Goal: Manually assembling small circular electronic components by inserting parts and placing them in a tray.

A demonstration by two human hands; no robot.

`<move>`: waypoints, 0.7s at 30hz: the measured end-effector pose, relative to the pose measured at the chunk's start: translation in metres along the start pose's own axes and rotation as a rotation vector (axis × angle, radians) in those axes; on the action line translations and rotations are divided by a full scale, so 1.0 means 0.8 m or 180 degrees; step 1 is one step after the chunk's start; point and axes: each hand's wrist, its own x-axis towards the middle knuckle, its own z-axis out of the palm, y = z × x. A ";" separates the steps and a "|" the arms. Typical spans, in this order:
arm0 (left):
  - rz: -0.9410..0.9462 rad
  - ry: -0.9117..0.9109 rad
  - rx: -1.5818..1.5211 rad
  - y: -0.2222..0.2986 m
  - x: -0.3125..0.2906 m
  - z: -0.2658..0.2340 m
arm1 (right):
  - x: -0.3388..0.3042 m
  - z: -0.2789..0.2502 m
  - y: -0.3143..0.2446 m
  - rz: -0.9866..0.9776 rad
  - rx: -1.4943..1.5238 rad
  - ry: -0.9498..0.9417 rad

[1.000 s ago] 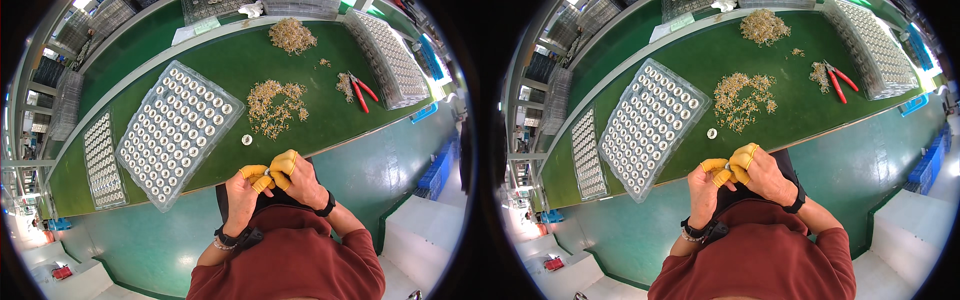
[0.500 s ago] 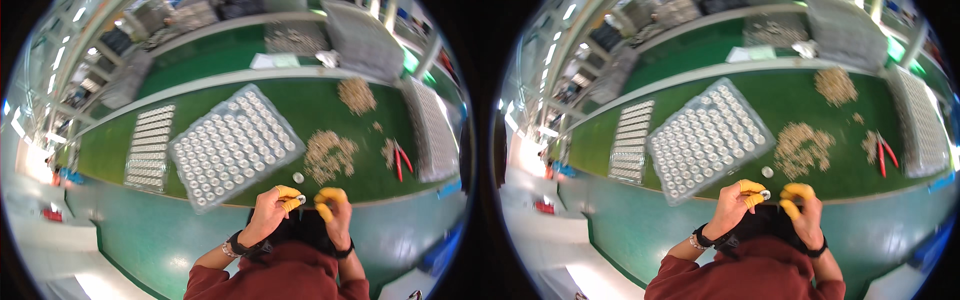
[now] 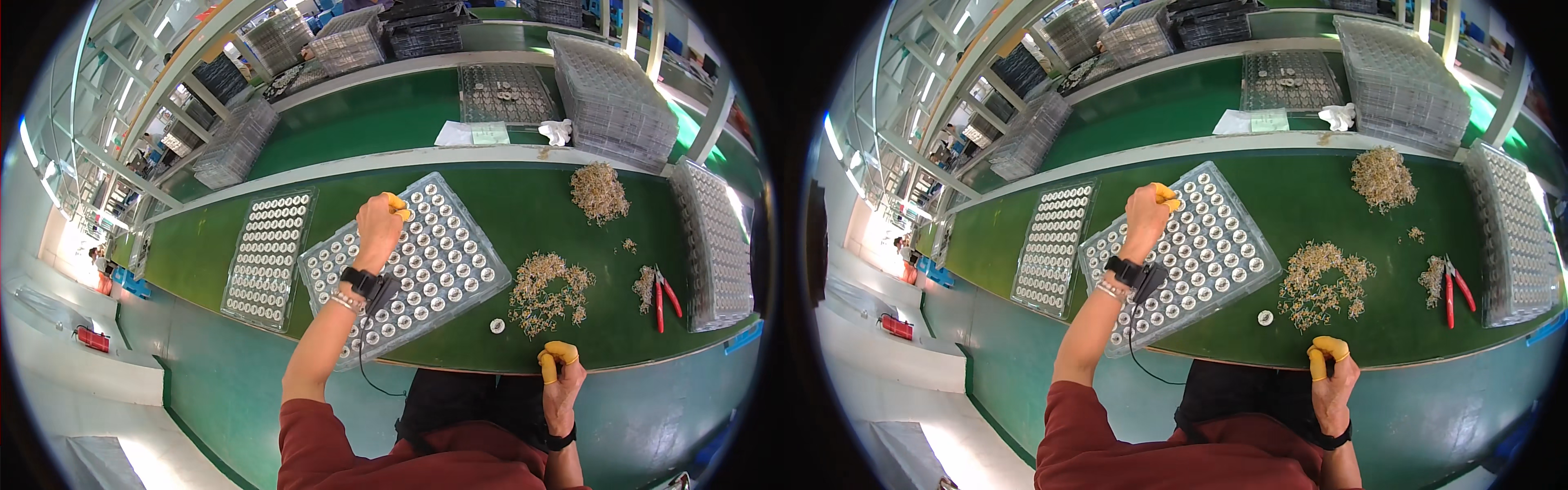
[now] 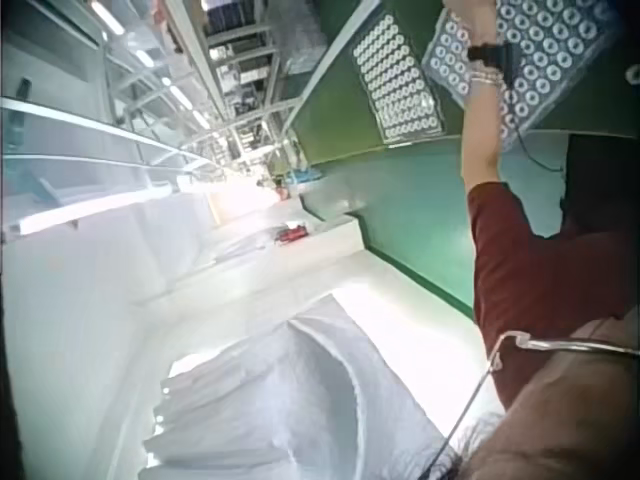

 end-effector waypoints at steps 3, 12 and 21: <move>0.0077 -0.0111 0.0373 -0.015 0.007 0.018 | -0.001 0.000 -0.001 -0.0112 -0.0027 -0.0038; -0.0009 -0.0100 0.0549 -0.027 -0.015 -0.012 | -0.008 -0.004 -0.003 -0.0278 -0.0163 -0.0016; 0.0445 0.0045 0.0722 -0.072 0.001 -0.003 | 0.013 -0.013 -0.020 -0.0609 -0.0410 -0.0149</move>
